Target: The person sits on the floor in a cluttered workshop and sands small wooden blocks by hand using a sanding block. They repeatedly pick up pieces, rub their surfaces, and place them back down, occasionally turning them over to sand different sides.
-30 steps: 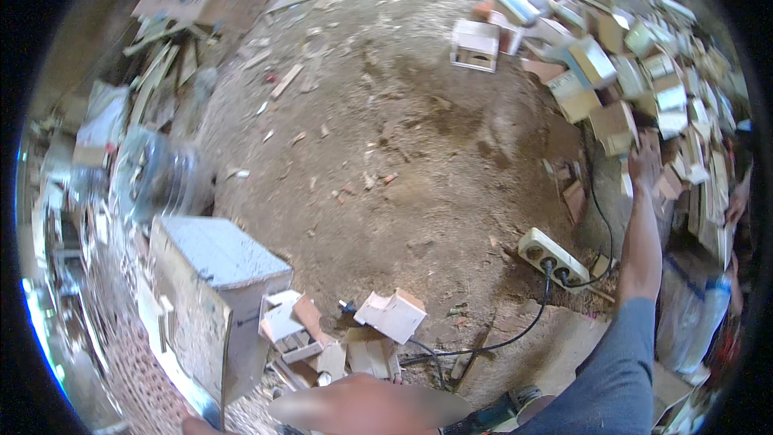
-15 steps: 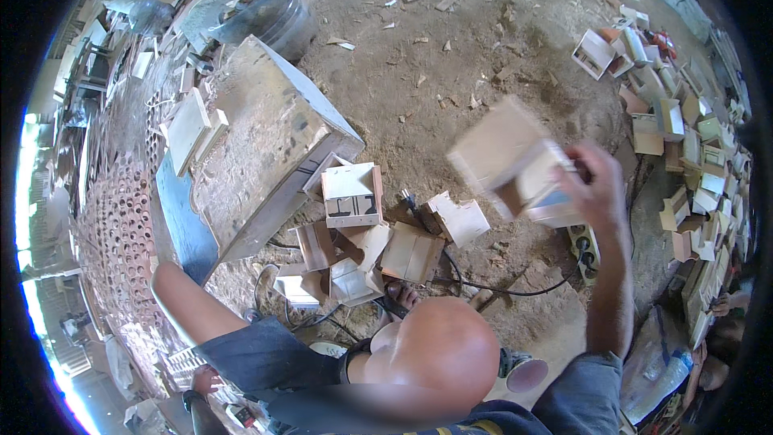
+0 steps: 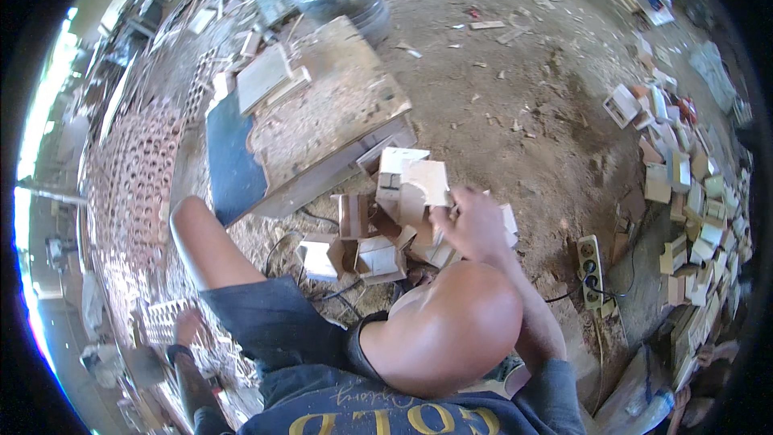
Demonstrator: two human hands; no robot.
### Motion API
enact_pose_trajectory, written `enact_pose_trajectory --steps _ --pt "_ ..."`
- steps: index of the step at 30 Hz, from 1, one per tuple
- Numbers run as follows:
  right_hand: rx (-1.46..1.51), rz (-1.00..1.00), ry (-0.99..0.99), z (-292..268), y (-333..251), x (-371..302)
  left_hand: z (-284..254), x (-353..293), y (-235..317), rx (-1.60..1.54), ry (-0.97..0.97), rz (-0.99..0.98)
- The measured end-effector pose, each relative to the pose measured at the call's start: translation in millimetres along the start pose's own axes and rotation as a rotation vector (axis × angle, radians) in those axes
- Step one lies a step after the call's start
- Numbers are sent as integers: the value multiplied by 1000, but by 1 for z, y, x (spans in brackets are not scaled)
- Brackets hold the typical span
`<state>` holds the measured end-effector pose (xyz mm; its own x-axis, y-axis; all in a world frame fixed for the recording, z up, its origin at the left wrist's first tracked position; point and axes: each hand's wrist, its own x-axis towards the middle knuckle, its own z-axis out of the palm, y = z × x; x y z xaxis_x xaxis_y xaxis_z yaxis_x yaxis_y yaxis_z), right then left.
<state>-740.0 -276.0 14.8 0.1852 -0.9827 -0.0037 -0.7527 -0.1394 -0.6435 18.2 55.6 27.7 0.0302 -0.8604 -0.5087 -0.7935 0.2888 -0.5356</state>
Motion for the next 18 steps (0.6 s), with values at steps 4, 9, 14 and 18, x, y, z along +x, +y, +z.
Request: enact_pose_trajectory --steps 4,9,14,18 --pt "647 298 153 -44 0 18 -189 22 -31 -1062 551 -900" --pt "465 -439 239 -91 -64 64 -437 91 64 -1236 981 -193" --pt "215 -966 98 -56 -153 110 -523 183 159 -1825 871 35" --pt "237 -1007 -323 -2 -205 125 -493 227 135 -1639 829 -187"
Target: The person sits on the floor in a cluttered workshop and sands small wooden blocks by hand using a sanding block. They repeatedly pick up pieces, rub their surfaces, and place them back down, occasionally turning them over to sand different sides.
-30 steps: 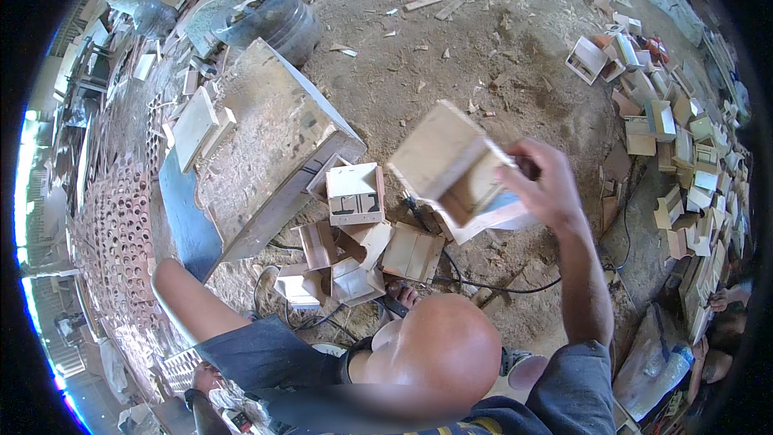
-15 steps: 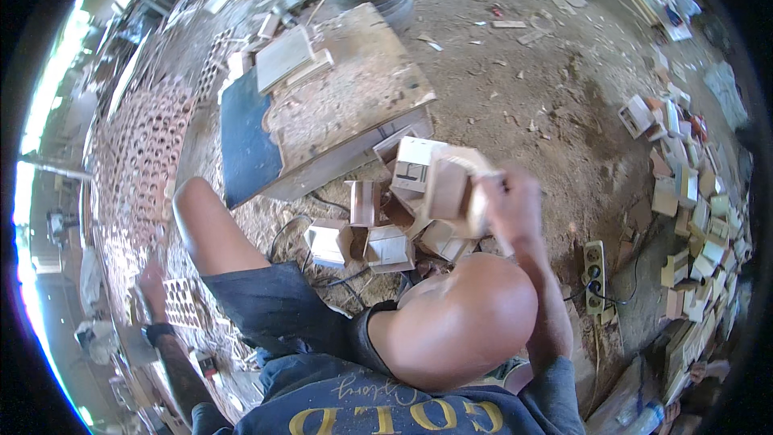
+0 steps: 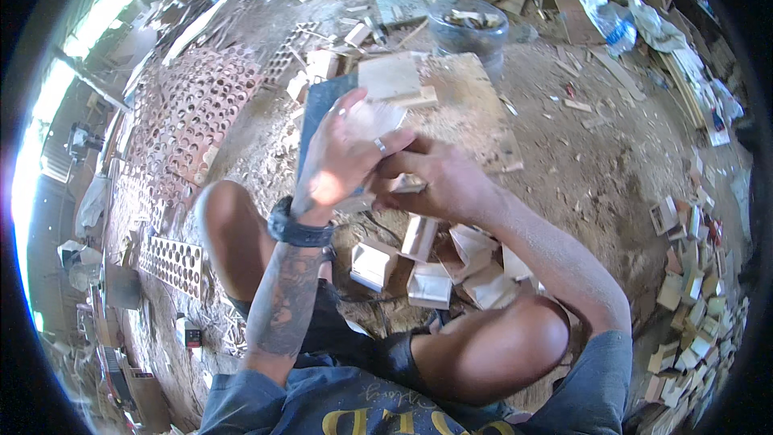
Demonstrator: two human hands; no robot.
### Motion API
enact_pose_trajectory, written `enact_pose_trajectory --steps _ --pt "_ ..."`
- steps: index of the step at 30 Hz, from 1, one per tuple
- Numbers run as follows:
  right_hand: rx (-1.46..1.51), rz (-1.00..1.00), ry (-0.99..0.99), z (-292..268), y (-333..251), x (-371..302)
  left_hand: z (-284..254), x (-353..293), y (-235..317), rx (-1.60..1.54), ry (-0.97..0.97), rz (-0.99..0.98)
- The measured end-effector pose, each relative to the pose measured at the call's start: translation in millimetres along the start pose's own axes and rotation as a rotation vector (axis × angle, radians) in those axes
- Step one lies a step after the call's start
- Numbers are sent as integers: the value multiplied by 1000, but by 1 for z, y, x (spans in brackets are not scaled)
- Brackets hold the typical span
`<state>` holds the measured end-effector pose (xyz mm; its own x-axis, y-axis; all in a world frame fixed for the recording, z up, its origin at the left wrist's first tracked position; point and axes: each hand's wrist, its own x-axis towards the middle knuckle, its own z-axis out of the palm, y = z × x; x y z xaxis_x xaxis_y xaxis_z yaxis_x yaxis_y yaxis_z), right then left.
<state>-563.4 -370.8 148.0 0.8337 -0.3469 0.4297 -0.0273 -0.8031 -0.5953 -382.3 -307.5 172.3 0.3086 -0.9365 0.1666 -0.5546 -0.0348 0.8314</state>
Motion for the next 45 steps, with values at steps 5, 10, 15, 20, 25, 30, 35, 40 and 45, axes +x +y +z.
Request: enact_pose_trajectory --steps 5,10,15,20,25,30,35,40,45 --pt "-30 -53 -198 4 35 33 -54 12 -91 239 248 7" --pt "-281 659 -280 -64 137 63 -61 74 -126 380 134 -196" --pt "-445 1101 -37 -41 207 61 -47 140 -124 368 37 -192" --pt "-515 1273 270 -5 231 36 -35 184 -144 409 41 -104" --pt "-547 1272 333 2 230 19 -23 211 -158 421 74 -130" --pt "-597 1296 311 3 223 23 -25 219 -151 404 100 -149" --pt "-587 1308 345 3 219 23 -24 235 -157 386 70 -177" --pt "-533 1334 323 1 218 22 -20 249 -176 362 99 -133" --pt "-548 1308 325 0 217 22 -20 254 -184 357 141 -156"
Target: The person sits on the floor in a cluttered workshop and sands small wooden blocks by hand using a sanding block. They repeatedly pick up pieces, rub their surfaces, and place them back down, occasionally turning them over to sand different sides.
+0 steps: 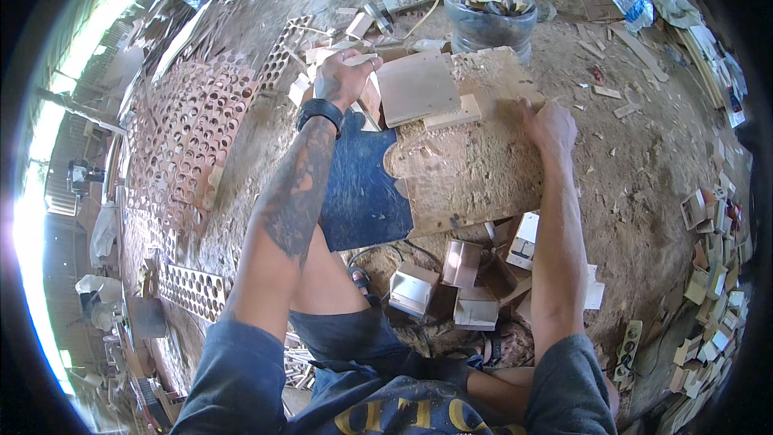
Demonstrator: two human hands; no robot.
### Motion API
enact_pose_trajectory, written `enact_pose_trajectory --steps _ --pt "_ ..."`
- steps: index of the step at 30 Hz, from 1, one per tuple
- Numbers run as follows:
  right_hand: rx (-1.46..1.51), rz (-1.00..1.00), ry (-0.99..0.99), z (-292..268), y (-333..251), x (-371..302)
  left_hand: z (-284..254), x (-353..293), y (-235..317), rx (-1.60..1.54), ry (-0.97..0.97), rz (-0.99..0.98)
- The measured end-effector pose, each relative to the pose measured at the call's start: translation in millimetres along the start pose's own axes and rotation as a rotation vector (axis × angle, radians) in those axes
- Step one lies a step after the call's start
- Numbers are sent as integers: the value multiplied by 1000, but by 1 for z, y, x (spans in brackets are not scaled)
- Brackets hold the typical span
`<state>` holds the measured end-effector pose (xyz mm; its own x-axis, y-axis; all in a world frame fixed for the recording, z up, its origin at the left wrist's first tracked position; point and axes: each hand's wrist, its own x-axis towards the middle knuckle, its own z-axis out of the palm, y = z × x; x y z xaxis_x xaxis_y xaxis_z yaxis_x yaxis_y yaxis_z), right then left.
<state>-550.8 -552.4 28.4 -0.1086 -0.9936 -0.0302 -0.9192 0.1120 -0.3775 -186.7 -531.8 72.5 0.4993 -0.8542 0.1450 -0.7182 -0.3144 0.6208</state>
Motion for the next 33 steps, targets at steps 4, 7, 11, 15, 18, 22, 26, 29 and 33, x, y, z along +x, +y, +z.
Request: enact_pose_trajectory --steps 4,7,11,15,18,22,26,29,33 --pt "-19 55 -43 -4 -2 0 -1 3 2 2 -18 6" --pt "-4 65 -51 -6 -3 -2 -1 7 3 -11 -20 12" --pt "-1 54 -61 -7 -2 -2 -2 9 6 0 -18 2" --pt "-8 31 -41 -5 -1 -1 -3 9 9 36 2 -10" --pt "-13 19 -17 -3 0 -1 -5 9 13 -2 -33 -14" --pt "2 0 32 0 2 -2 -5 13 13 5 -6 39" --pt "-12 -7 21 4 5 1 4 25 0 -67 -31 36" --pt "-37 7 25 5 4 0 19 34 -14 -180 61 119" --pt "-13 -44 130 1 1 -7 31 52 -16 -158 181 91"
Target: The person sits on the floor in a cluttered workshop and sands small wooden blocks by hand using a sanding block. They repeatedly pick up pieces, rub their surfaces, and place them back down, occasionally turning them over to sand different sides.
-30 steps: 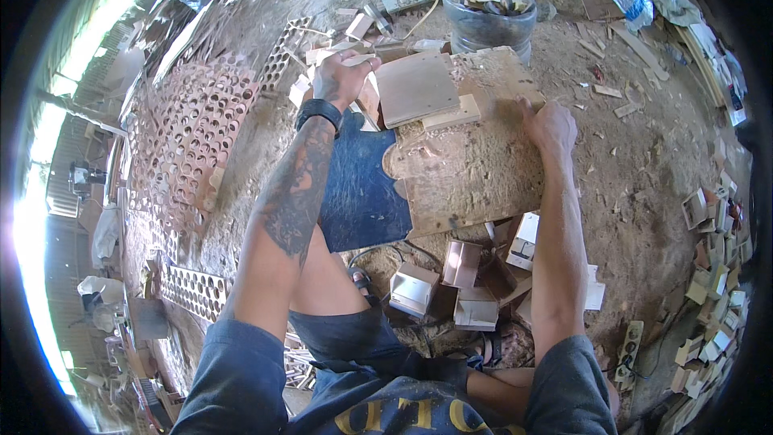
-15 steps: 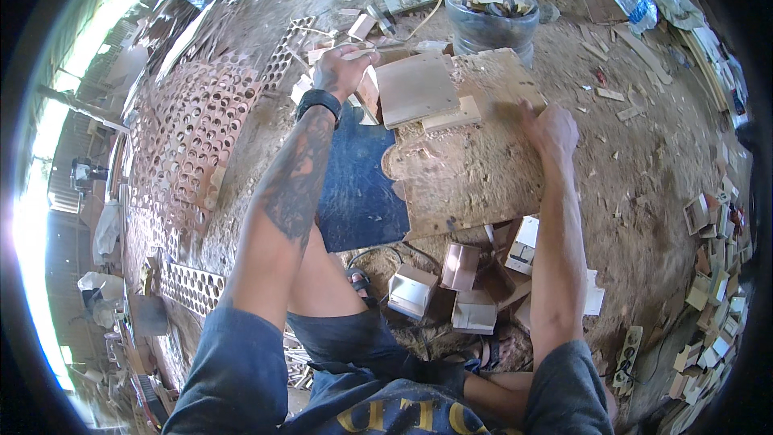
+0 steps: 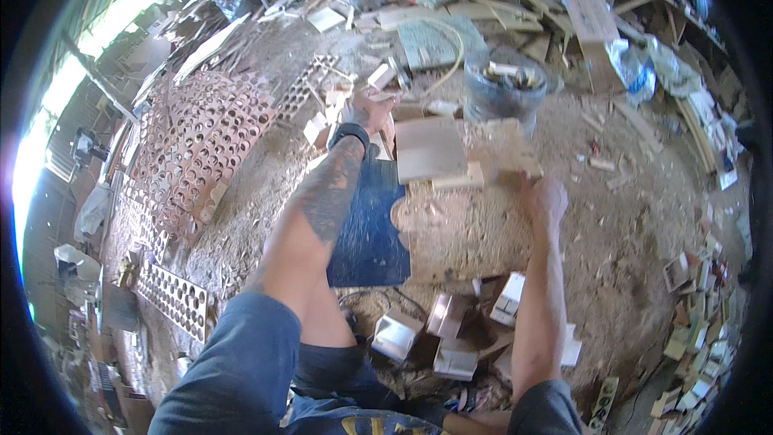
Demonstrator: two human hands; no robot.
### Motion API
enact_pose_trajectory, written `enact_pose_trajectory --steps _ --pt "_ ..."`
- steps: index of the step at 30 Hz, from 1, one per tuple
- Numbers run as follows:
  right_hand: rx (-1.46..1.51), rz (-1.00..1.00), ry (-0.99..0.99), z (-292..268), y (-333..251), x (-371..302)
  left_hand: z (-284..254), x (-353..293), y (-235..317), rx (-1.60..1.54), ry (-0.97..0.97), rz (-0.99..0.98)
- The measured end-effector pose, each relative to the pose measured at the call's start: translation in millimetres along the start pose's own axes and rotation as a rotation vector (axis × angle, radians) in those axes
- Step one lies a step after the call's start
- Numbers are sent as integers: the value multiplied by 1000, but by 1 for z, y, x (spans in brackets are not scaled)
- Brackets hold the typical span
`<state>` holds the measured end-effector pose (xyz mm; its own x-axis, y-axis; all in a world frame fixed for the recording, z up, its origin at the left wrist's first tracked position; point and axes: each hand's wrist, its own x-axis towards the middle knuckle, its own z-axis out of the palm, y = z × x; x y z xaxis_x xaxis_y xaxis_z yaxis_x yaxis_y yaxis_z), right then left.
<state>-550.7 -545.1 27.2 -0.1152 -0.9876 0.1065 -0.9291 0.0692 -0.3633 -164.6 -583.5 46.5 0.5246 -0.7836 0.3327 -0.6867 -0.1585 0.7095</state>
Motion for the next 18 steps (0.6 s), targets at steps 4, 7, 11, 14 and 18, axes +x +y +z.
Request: enact_pose_trajectory --steps 4,7,11,14,18 --pt "69 31 -29 -4 -1 3 -20 17 29 -115 148 52" --pt "66 -16 -16 2 -1 6 -84 26 59 58 186 81" --pt "-14 29 46 15 2 14 -163 -51 54 -138 75 257" --pt "-48 -46 18 20 7 17 -159 -154 30 114 233 361" --pt "5 -38 10 21 12 19 -133 -228 20 213 191 399"
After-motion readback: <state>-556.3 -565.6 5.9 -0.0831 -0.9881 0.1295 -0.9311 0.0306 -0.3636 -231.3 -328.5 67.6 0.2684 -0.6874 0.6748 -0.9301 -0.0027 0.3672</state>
